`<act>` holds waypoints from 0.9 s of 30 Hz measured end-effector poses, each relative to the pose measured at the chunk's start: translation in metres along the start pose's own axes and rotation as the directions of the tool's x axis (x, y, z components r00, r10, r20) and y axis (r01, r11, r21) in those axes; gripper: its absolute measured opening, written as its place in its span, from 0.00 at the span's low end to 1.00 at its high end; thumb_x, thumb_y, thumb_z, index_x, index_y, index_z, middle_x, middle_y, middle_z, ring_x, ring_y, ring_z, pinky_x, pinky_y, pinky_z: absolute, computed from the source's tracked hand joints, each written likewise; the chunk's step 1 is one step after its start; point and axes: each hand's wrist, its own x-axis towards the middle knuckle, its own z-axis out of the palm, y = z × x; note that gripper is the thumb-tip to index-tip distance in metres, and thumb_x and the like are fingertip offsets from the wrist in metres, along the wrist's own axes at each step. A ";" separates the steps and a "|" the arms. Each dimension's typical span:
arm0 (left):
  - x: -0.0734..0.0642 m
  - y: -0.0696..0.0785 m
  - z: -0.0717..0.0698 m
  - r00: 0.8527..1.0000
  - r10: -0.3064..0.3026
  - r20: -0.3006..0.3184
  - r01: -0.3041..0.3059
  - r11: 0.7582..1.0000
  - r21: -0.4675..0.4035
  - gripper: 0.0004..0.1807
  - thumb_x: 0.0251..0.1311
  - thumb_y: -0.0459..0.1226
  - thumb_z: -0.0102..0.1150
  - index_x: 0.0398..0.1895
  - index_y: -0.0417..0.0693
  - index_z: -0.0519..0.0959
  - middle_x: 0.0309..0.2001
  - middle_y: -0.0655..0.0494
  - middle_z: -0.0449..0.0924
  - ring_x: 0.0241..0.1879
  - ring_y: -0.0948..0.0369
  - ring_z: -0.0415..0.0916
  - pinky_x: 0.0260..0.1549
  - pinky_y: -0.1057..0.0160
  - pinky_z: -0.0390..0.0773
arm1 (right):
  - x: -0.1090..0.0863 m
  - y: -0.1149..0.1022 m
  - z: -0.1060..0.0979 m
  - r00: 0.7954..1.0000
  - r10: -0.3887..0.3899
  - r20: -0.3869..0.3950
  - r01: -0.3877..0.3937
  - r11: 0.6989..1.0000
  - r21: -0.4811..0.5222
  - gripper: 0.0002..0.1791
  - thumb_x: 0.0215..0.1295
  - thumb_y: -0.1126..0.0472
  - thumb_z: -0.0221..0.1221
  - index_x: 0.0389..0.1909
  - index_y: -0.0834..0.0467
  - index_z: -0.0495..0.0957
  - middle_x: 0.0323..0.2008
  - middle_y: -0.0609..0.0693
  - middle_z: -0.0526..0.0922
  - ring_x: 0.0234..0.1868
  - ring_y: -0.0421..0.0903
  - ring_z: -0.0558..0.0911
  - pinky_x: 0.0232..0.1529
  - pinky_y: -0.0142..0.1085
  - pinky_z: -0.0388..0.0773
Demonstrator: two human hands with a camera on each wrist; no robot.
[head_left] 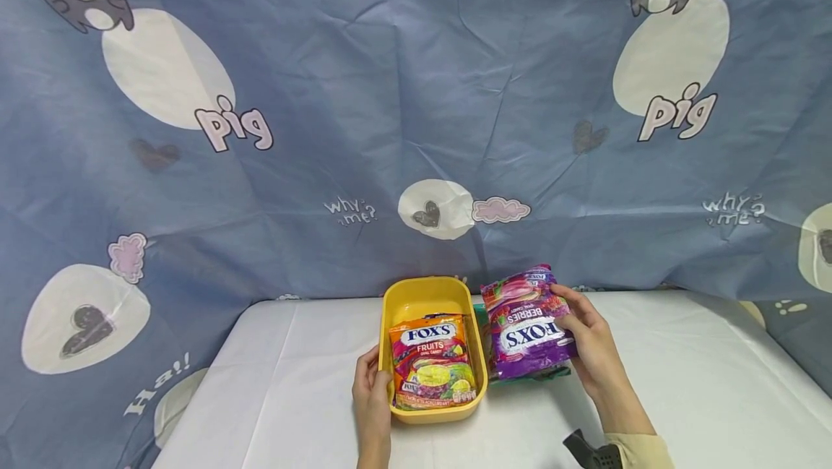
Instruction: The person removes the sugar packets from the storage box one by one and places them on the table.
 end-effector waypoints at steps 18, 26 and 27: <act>-0.002 0.004 0.000 1.000 0.002 0.016 -0.002 1.000 0.002 0.26 0.56 0.31 0.44 0.60 0.51 0.69 0.62 0.52 0.71 0.63 0.54 0.68 0.64 0.51 0.67 | 0.003 -0.001 -0.027 0.999 -0.040 -0.023 0.042 0.996 0.080 0.27 0.67 0.66 0.48 0.67 0.48 0.62 0.47 0.39 0.77 0.41 0.36 0.81 0.39 0.31 0.82; -0.002 0.003 -0.002 1.000 -0.001 0.027 0.002 1.000 -0.009 0.26 0.55 0.31 0.43 0.61 0.51 0.68 0.63 0.52 0.70 0.64 0.54 0.67 0.65 0.51 0.66 | 0.002 0.001 -0.035 0.998 -0.030 -0.062 0.035 0.996 0.087 0.26 0.68 0.64 0.50 0.66 0.49 0.63 0.40 0.38 0.82 0.38 0.36 0.82 0.37 0.30 0.82; -0.001 0.003 -0.002 1.000 -0.002 0.028 0.002 1.000 -0.009 0.26 0.56 0.31 0.43 0.61 0.51 0.68 0.63 0.52 0.70 0.64 0.55 0.67 0.65 0.51 0.66 | 0.002 0.001 -0.036 0.997 -0.029 -0.069 0.034 0.996 0.083 0.26 0.68 0.64 0.50 0.66 0.49 0.63 0.40 0.38 0.82 0.37 0.36 0.82 0.36 0.30 0.82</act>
